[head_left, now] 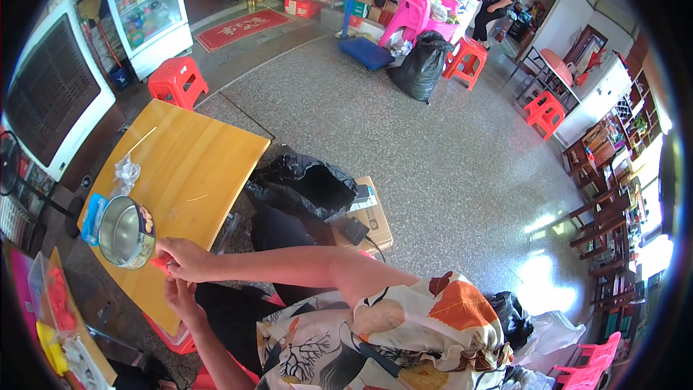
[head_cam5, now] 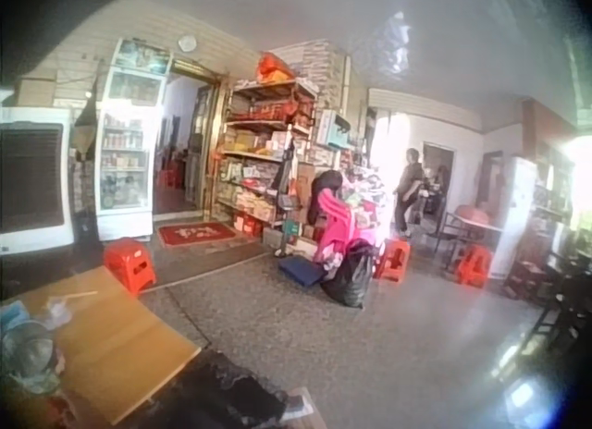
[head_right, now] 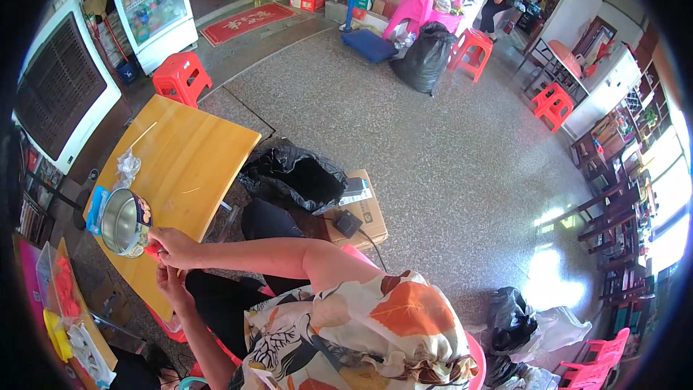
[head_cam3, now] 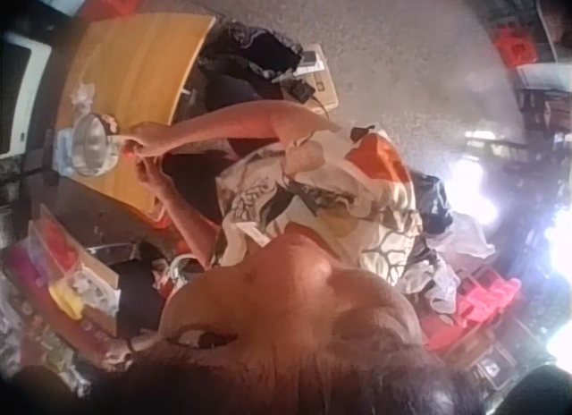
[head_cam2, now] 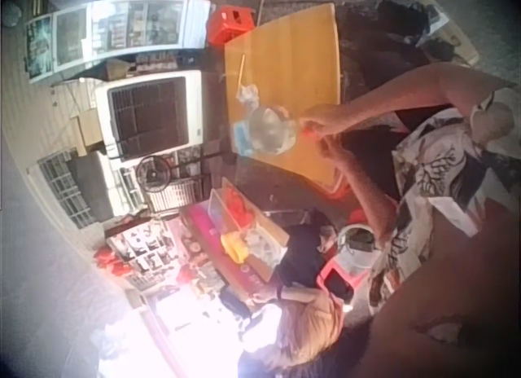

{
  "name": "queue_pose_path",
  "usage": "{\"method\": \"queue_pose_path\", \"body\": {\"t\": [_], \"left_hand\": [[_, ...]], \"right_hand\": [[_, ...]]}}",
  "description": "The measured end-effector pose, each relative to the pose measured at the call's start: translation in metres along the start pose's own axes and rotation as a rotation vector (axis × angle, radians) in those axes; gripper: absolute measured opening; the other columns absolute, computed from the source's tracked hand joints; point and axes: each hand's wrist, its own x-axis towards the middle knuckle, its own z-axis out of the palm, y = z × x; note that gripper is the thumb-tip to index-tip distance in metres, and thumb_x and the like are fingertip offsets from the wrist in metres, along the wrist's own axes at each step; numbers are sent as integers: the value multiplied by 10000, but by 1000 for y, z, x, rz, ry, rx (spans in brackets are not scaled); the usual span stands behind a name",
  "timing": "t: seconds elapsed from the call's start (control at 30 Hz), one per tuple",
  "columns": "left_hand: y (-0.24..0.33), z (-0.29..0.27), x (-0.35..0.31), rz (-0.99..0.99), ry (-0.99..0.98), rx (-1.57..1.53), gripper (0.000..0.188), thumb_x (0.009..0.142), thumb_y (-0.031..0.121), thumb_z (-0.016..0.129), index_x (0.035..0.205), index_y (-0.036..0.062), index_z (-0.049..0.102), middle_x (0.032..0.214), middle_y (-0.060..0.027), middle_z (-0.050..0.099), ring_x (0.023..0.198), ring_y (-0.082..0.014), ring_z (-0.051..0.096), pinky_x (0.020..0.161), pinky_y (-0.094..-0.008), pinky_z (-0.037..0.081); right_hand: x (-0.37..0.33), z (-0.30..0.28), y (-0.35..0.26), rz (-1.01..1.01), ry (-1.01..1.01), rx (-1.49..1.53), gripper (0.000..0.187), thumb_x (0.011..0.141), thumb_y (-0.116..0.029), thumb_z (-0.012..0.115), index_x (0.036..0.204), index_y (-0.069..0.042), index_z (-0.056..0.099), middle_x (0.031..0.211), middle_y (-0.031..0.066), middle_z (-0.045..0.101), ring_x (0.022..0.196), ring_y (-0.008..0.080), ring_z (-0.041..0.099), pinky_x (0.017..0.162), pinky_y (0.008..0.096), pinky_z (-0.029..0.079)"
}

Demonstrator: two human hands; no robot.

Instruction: The person sits at a table and repeatedly wraps small white items in red paper. They pick up a white item, fold it into a red sheet, and place the finished bundle into a metal tin. The process is repeated multiple times throughout the clip.

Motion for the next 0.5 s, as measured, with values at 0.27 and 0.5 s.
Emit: {"method": "queue_pose_path", "body": {"t": [0.27,0.5], "left_hand": [[15,-3,0,164,1,236,107,942,154,608,886,81,554,817,25,582,718,-42,537,617,-192,404],[5,8,3,251,-79,115,87,935,103,601,877,56,557,782,7,568,690,-63,522,638,-212,435]], "right_hand": [[6,5,14,29,30,99,292,727,3,592,1018,19,573,844,209,662,800,363,670,705,389,525],[9,6,9,38,66,75,302,721,-4,590,1022,-2,575,889,192,661,806,328,668,692,384,514]]}}
